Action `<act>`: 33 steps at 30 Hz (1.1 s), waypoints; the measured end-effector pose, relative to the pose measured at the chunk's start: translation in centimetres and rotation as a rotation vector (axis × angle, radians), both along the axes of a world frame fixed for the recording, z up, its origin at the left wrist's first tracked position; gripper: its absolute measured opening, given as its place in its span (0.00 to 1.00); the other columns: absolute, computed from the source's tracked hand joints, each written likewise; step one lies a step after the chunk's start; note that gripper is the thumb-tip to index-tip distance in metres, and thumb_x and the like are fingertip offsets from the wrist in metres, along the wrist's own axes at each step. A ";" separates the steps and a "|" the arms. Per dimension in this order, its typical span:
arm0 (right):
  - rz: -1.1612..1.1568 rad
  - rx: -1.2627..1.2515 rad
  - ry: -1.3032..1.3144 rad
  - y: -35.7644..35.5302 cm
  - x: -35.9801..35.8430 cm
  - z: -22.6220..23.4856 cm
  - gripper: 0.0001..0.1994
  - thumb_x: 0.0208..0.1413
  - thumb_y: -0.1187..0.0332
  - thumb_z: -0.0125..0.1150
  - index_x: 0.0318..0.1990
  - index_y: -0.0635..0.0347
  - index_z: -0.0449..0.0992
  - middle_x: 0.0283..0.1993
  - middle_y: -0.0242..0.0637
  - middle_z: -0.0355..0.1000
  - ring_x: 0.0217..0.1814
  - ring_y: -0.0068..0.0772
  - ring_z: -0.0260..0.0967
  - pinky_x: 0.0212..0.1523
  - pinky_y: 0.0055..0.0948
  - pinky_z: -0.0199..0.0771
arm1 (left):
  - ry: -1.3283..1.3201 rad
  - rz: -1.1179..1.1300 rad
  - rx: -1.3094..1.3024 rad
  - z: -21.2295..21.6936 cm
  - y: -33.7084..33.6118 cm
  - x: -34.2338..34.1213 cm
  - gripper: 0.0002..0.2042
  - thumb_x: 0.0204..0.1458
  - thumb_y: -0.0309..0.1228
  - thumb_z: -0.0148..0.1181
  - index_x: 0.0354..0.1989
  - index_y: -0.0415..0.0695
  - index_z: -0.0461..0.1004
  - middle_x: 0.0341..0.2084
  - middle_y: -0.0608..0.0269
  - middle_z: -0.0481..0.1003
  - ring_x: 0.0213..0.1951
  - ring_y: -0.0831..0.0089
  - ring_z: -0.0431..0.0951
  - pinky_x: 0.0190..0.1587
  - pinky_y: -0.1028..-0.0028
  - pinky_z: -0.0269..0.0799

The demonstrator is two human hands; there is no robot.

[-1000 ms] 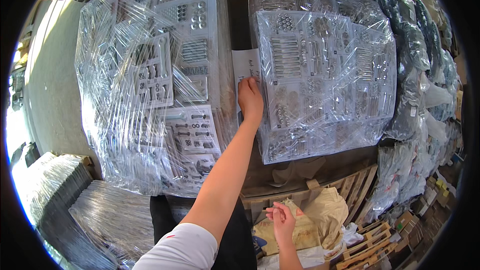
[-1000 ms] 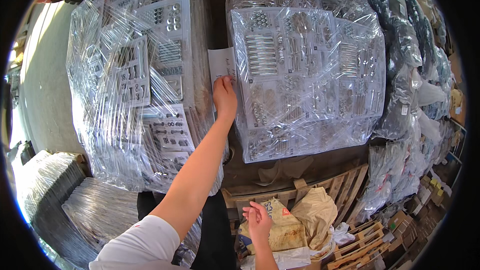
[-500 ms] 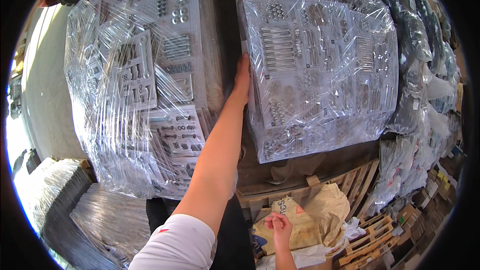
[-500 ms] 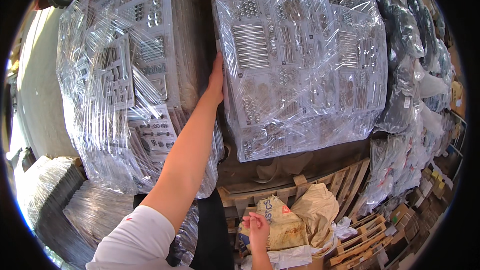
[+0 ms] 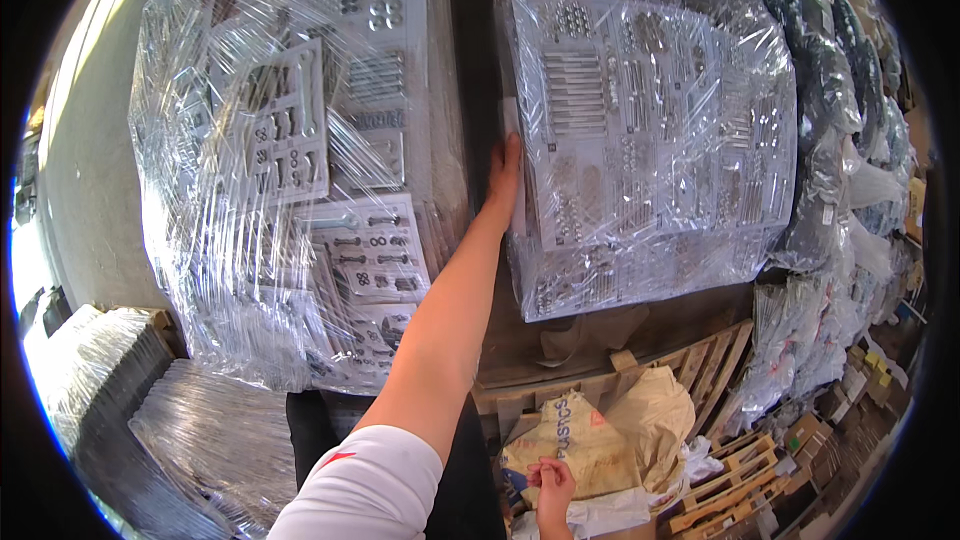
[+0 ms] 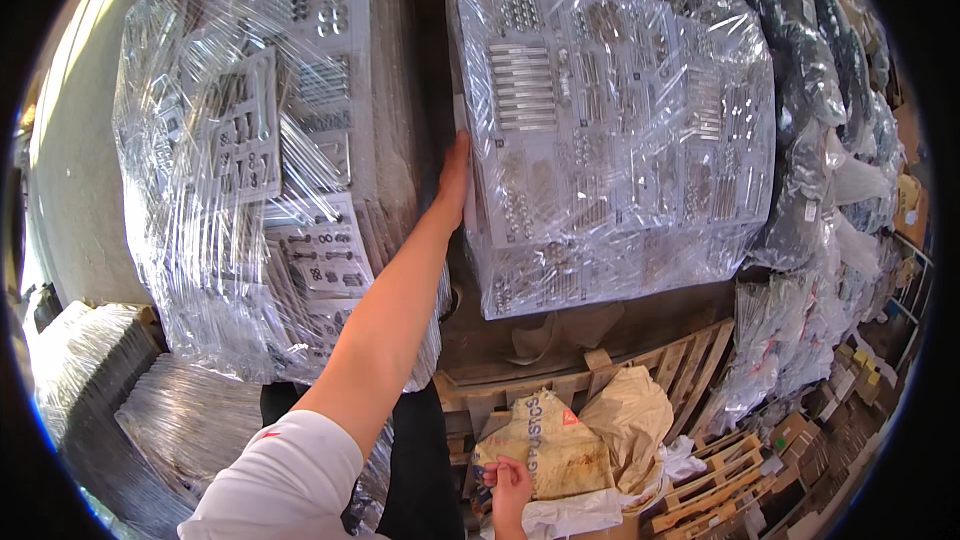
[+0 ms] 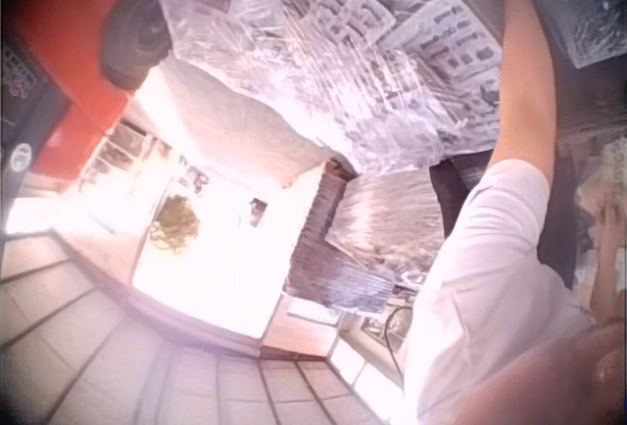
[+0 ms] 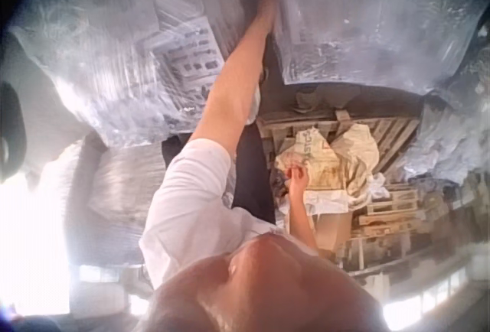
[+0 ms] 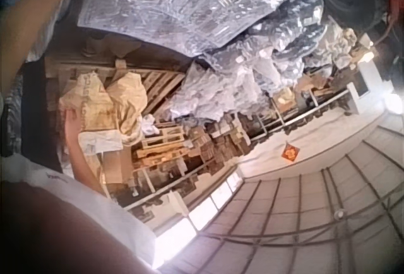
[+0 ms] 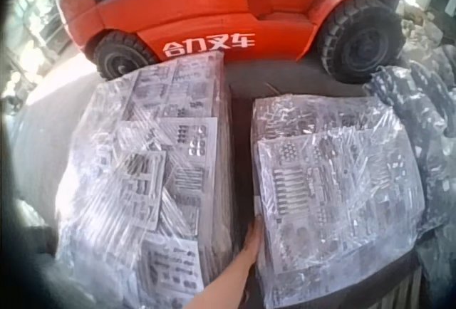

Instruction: The person uses a manual pallet jack to lift and move a large shrink-wrapped pallet of bench press parts across a warehouse floor. They position the pallet near other stacked pallets, then walk to a parts bin and retrieve a small plastic bag of hardware.

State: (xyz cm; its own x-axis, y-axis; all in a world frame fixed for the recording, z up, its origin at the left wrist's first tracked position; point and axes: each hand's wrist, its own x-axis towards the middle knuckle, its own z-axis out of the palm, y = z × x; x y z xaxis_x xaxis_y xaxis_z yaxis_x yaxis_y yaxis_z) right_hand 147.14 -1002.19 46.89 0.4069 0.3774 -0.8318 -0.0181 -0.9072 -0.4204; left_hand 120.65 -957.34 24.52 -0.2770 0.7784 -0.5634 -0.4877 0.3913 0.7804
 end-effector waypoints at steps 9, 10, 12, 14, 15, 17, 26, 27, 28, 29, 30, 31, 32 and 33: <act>-0.001 0.069 0.017 -0.1 0.4 -0.1 0.08 0.71 0.71 0.53 0.48 0.66 0.75 0.36 0.43 0.80 0.29 0.29 0.76 0.33 0.27 0.79 | 0.263 0.022 -0.016 1.6 3.4 -0.2 0.39 0.68 0.62 0.38 0.76 0.42 0.55 0.71 0.48 0.63 0.73 0.53 0.61 0.73 0.68 0.54; 0.014 0.080 0.026 -0.1 0.2 -0.6 0.08 0.71 0.71 0.53 0.48 0.66 0.75 0.36 0.43 0.80 0.29 0.29 0.76 0.33 0.27 0.79 | 0.286 0.023 0.094 1.3 3.7 0.1 0.37 0.69 0.60 0.36 0.76 0.44 0.56 0.70 0.45 0.64 0.72 0.50 0.62 0.72 0.68 0.56; 0.029 0.029 0.034 -0.3 -0.4 -1.0 0.08 0.71 0.71 0.53 0.48 0.66 0.76 0.36 0.44 0.80 0.29 0.29 0.76 0.33 0.27 0.80 | 0.217 0.162 -0.036 0.2 3.1 0.5 0.37 0.69 0.61 0.36 0.75 0.42 0.57 0.71 0.45 0.64 0.73 0.51 0.61 0.73 0.68 0.54; 0.034 -0.002 0.079 -0.6 -1.3 -0.8 0.09 0.70 0.70 0.54 0.48 0.66 0.76 0.37 0.44 0.81 0.30 0.29 0.77 0.33 0.27 0.80 | 0.172 0.307 -0.077 -1.2 2.0 0.7 0.38 0.69 0.61 0.35 0.74 0.40 0.58 0.71 0.44 0.63 0.74 0.52 0.60 0.73 0.68 0.53; 0.050 -0.021 0.073 -0.6 -1.6 -0.5 0.09 0.70 0.71 0.54 0.48 0.66 0.77 0.37 0.44 0.81 0.30 0.29 0.77 0.34 0.27 0.80 | 0.149 0.379 -0.097 -1.9 1.6 0.7 0.38 0.69 0.61 0.35 0.74 0.39 0.58 0.71 0.44 0.62 0.74 0.53 0.59 0.73 0.68 0.53; 0.054 0.030 0.165 -0.5 -2.4 0.2 0.08 0.70 0.71 0.54 0.48 0.66 0.77 0.37 0.45 0.81 0.30 0.29 0.77 0.34 0.27 0.80 | 0.109 0.312 -0.169 -2.9 1.0 0.7 0.41 0.67 0.65 0.33 0.75 0.40 0.57 0.72 0.46 0.61 0.75 0.53 0.57 0.73 0.67 0.52; -0.002 0.126 0.130 0.4 -2.2 -0.1 0.08 0.71 0.72 0.52 0.48 0.66 0.76 0.36 0.42 0.80 0.30 0.27 0.76 0.33 0.25 0.79 | 0.341 0.247 -0.142 -1.6 -0.5 1.4 0.48 0.62 0.72 0.34 0.75 0.40 0.55 0.67 0.45 0.68 0.66 0.45 0.69 0.69 0.63 0.61; -0.011 0.065 0.062 -0.2 -2.1 0.0 0.08 0.71 0.71 0.52 0.49 0.66 0.76 0.36 0.43 0.80 0.29 0.27 0.76 0.32 0.25 0.79 | 0.419 0.319 -0.194 -1.4 -0.9 1.3 0.47 0.63 0.71 0.35 0.75 0.39 0.56 0.66 0.44 0.70 0.64 0.43 0.71 0.68 0.61 0.63; -0.016 0.050 0.054 -1.1 -2.1 0.2 0.08 0.71 0.71 0.53 0.49 0.66 0.76 0.36 0.43 0.80 0.29 0.27 0.75 0.32 0.26 0.79 | 0.449 0.177 -0.126 -1.2 -1.3 1.2 0.45 0.64 0.68 0.36 0.74 0.38 0.57 0.64 0.42 0.71 0.64 0.42 0.71 0.68 0.59 0.64; -0.041 -0.040 0.029 -2.1 -2.0 0.6 0.09 0.70 0.71 0.53 0.49 0.66 0.76 0.36 0.43 0.80 0.29 0.27 0.75 0.31 0.26 0.79 | 0.444 0.027 -0.139 -0.9 -1.6 1.1 0.43 0.66 0.66 0.36 0.74 0.38 0.57 0.63 0.40 0.71 0.63 0.40 0.71 0.67 0.58 0.65; -0.012 0.051 0.048 -3.1 -2.1 1.1 0.08 0.70 0.72 0.52 0.49 0.66 0.76 0.36 0.43 0.80 0.29 0.27 0.75 0.31 0.26 0.79 | 0.447 -0.120 -0.094 -0.4 -1.8 1.1 0.41 0.67 0.63 0.37 0.73 0.37 0.58 0.61 0.38 0.72 0.63 0.39 0.72 0.67 0.57 0.65; -0.002 0.060 0.042 -4.3 -2.2 1.8 0.08 0.71 0.72 0.52 0.48 0.66 0.76 0.36 0.43 0.80 0.29 0.27 0.75 0.32 0.26 0.79 | 0.453 -0.122 -0.227 0.4 -2.3 1.2 0.42 0.66 0.64 0.38 0.73 0.37 0.57 0.62 0.37 0.71 0.64 0.39 0.70 0.68 0.57 0.64; -0.013 0.060 0.000 -5.4 -2.3 2.5 0.08 0.71 0.73 0.51 0.48 0.67 0.76 0.36 0.43 0.80 0.29 0.26 0.76 0.32 0.25 0.79 | 0.467 -0.121 -0.304 1.6 -3.1 1.5 0.43 0.65 0.66 0.38 0.74 0.38 0.56 0.63 0.35 0.70 0.65 0.39 0.69 0.69 0.57 0.63; 0.013 0.054 0.031 -6.6 -2.6 3.3 0.08 0.71 0.74 0.51 0.48 0.67 0.76 0.36 0.43 0.80 0.29 0.26 0.76 0.32 0.25 0.79 | 0.505 -0.067 -0.378 3.1 -4.2 1.8 0.45 0.64 0.67 0.39 0.74 0.38 0.56 0.64 0.34 0.69 0.67 0.39 0.67 0.70 0.57 0.61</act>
State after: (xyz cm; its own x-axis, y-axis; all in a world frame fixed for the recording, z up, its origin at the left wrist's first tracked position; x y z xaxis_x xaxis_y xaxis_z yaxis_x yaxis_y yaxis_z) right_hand 144.52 -1008.80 50.17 0.3758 0.4268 -0.8226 -0.0204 -0.8836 -0.4678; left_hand 122.41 -961.53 27.59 -0.5382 0.5758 -0.6154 -0.0601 0.7021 0.7095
